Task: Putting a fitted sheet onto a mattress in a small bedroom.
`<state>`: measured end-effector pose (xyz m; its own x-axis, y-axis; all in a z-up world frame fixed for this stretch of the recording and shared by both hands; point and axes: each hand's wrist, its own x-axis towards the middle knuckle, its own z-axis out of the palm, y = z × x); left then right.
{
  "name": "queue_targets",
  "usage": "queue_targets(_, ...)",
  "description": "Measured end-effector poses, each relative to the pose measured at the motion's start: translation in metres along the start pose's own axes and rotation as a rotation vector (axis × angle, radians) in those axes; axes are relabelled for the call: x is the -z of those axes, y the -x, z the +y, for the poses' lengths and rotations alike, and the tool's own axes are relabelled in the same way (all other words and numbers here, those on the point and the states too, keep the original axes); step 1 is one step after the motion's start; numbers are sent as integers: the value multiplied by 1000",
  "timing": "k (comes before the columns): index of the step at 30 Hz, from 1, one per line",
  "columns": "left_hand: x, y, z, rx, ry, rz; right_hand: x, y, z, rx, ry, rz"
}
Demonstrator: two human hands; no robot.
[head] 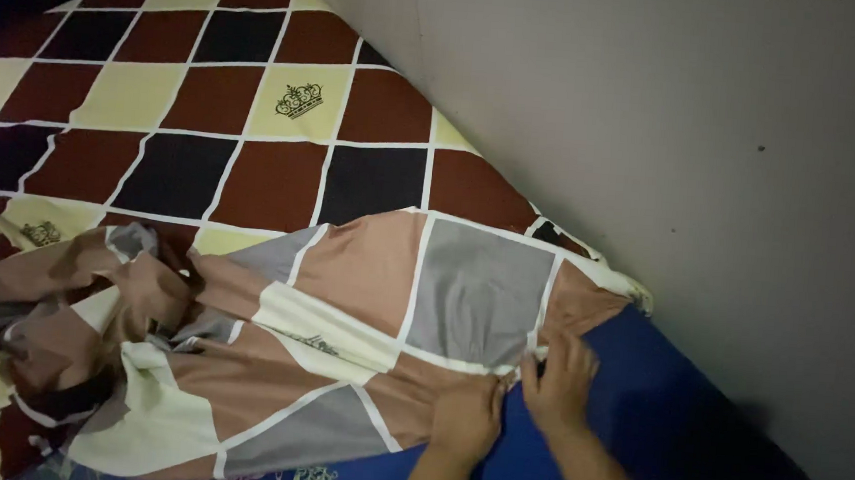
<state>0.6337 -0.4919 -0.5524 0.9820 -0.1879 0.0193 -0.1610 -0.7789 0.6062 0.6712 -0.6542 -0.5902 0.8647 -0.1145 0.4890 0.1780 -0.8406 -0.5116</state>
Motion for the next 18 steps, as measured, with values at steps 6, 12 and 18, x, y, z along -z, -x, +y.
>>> queue_targets(6,32,4,28,30,1,-337,17,-97,0,111,18,-256)
queue_targets(12,47,-62,17,52,-124,-13,-8,-89,52,43,67,-464)
queue_targets(18,62,-125,-48,-219,-490,665,47,-45,59,-26,-86,-384)
